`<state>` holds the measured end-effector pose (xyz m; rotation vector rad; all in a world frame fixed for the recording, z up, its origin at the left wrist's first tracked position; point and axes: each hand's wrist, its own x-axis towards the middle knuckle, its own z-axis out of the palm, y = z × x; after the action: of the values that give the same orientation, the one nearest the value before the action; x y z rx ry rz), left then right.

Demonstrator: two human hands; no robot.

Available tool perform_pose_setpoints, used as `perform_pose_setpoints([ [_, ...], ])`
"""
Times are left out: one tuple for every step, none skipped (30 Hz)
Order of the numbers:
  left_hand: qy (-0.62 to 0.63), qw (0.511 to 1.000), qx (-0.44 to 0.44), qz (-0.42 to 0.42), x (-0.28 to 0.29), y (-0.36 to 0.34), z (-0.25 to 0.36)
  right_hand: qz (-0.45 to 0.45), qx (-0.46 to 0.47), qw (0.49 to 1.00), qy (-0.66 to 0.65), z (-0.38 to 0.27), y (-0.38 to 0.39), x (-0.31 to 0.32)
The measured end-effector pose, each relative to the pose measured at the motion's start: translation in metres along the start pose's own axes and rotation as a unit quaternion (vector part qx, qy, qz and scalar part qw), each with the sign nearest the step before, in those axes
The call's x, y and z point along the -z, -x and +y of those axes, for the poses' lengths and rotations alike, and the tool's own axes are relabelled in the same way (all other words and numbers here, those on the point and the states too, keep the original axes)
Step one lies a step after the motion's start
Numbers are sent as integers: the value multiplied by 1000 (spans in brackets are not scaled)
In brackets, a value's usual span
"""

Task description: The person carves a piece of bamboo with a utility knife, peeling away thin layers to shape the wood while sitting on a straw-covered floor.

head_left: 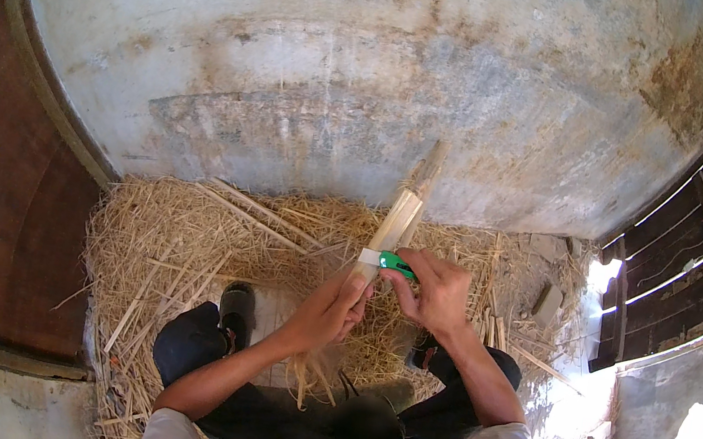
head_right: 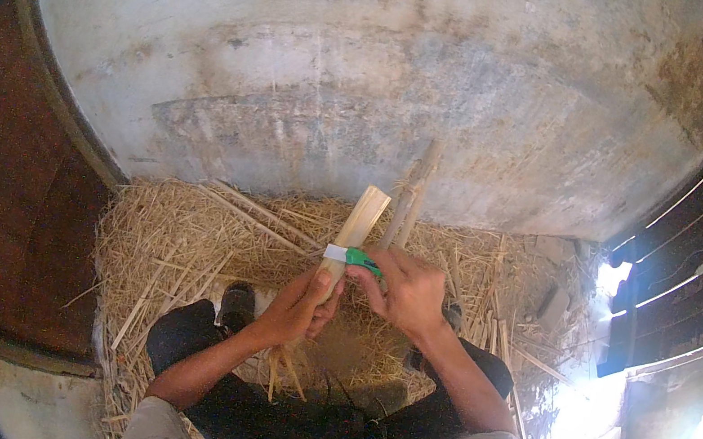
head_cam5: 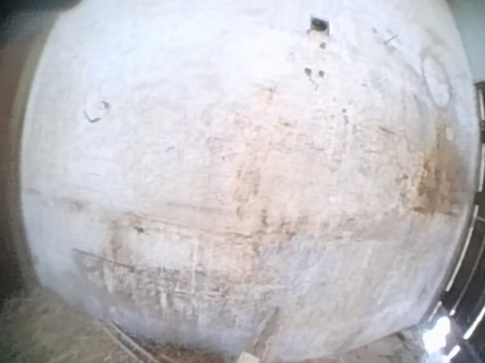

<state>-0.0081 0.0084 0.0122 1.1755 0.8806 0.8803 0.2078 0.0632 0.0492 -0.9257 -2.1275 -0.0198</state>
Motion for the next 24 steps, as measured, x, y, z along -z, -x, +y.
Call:
perform_pose_setpoints([
  [-8,1000,-3,3,0,0,0,8,6,1000,-2,1,-2,0],
  [-10,1000,-1,9,0,0,0,17,12,1000,-4,1,-3,-1],
  [-12,1000,2,15,-2,1,1,15,11,1000,0,1,-3,-1],
  [-14,1000,4,21,-2,1,2,14,9,1000,4,1,-3,-1],
  [-13,1000,3,18,-2,2,2,13,7,1000,9,1,-3,0],
  [-13,1000,1,15,-2,3,3,13,2,1000,14,2,-3,0],
  [-13,1000,-1,13,-2,3,4,14,-4,1000,18,5,-3,-1],
  [-17,1000,-4,13,-2,3,3,15,-9,1000,22,7,-3,-1],
  [-22,1000,-6,13,-1,3,3,18,-15,999,30,9,-4,1],
  [-26,1000,-9,14,-1,4,3,21,-21,999,39,11,-6,3],
  [-20,1000,-3,13,-2,4,4,24,-27,998,48,13,-7,5],
  [-13,1000,3,12,-3,5,7,27,-26,998,49,14,-9,6],
  [-6,1000,9,11,-4,6,9,31,-25,998,51,14,-10,8],
  [-11,1000,6,10,-4,6,10,34,-24,998,52,15,-11,9],
  [-16,1000,2,8,-4,6,11,40,-21,997,59,18,-12,9],
  [-21,1000,-1,5,-4,6,11,46,-19,997,66,22,-11,9],
  [-29,1000,-2,7,-4,6,10,51,-16,996,73,25,-11,10],
  [-38,999,-4,8,-4,6,7,54,-26,995,73,27,-13,11],
  [-46,999,-6,9,-4,6,5,58,-35,995,74,28,-15,13],
  [-41,999,-13,6,-4,4,3,61,-45,994,75,29,-16,14],
  [-36,999,-20,4,-3,3,1,60,-46,994,77,30,-16,14],
  [-31,999,-26,2,-3,2,0,59,-47,994,78,30,-16,14],
  [-26,999,-25,3,-3,2,0,59,-48,994,80,31,-17,14],
  [-21,999,-24,4,-3,2,0,56,-49,994,78,31,-17,14],
])
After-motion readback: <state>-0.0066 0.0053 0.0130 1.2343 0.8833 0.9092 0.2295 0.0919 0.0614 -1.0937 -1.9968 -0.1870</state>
